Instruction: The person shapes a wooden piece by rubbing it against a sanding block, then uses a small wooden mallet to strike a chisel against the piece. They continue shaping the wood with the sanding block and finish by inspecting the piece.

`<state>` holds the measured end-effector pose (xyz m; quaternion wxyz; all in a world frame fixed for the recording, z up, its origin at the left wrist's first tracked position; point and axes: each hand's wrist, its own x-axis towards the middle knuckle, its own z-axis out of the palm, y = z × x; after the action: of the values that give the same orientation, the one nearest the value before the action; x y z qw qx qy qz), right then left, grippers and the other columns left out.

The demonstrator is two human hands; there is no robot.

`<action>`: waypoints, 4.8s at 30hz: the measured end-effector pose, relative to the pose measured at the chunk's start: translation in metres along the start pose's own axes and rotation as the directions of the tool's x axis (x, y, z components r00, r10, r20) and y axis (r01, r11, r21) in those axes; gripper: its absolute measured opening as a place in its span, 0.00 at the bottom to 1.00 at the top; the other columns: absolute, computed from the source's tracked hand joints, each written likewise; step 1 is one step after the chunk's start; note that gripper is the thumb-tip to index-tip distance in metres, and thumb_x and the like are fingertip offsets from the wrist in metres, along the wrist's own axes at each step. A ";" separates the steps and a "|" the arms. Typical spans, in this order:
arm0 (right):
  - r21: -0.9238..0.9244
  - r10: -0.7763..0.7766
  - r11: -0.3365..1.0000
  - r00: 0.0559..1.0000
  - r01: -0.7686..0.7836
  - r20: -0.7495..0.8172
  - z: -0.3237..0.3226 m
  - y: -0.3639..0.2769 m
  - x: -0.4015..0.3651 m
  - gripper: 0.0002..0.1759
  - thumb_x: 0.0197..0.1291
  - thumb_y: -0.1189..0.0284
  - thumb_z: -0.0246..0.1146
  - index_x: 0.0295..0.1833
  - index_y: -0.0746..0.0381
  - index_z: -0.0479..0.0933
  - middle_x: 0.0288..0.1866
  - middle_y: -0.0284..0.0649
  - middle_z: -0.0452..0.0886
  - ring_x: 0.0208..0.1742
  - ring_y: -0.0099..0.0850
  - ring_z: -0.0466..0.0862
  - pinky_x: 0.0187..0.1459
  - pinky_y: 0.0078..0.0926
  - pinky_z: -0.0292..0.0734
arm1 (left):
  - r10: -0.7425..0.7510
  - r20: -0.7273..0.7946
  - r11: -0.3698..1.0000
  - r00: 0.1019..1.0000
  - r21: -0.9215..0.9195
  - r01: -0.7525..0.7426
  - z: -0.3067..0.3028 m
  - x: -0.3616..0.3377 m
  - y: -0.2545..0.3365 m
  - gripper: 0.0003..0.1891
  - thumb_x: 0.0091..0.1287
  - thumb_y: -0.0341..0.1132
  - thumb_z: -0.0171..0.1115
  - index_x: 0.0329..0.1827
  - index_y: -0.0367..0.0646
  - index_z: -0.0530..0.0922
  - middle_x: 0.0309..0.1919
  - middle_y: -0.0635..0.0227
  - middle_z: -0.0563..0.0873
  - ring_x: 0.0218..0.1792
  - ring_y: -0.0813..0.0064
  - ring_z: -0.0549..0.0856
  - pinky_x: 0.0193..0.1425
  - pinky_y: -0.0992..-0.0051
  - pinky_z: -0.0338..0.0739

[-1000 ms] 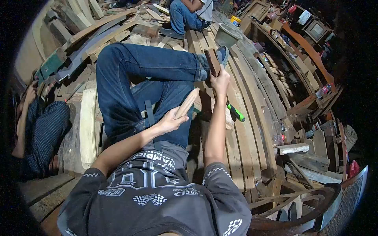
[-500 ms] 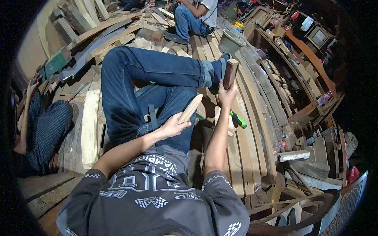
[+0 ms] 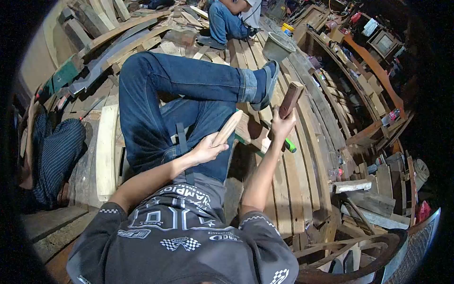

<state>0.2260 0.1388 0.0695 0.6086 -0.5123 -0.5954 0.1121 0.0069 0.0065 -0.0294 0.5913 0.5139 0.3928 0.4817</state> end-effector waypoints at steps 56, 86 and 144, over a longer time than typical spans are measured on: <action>0.414 0.141 0.910 0.953 -0.018 -0.268 0.008 -0.033 -0.025 0.10 0.58 0.77 0.68 0.40 0.65 0.73 0.27 0.34 0.77 0.21 0.24 0.77 0.23 0.24 0.71 | -0.001 -0.008 0.998 1.000 0.068 0.001 0.000 -0.001 0.006 0.11 0.71 0.34 0.64 0.49 0.43 0.72 0.24 0.79 0.71 0.17 0.88 0.67 0.17 0.82 0.60; 0.006 0.105 0.994 0.994 -0.105 0.021 0.050 0.005 0.022 0.20 0.48 0.73 0.71 0.48 0.68 0.80 0.42 0.51 0.87 0.44 0.40 0.88 0.50 0.36 0.79 | -0.006 -0.007 0.998 1.000 0.058 0.007 0.000 -0.005 0.007 0.10 0.71 0.34 0.64 0.48 0.43 0.73 0.24 0.79 0.72 0.17 0.88 0.69 0.17 0.82 0.62; 0.330 0.295 0.884 0.942 -0.332 0.159 0.055 0.044 0.030 0.18 0.50 0.78 0.75 0.46 0.67 0.77 0.31 0.37 0.83 0.22 0.25 0.78 0.24 0.26 0.74 | 0.027 -0.001 0.999 1.000 0.046 -0.027 -0.002 0.000 0.002 0.15 0.69 0.36 0.66 0.51 0.38 0.75 0.22 0.76 0.74 0.16 0.86 0.70 0.17 0.79 0.64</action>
<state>0.2088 0.2078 0.0423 0.6323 -0.4781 -0.5059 0.3402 0.0050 0.0073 -0.0278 0.5722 0.5323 0.3974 0.4809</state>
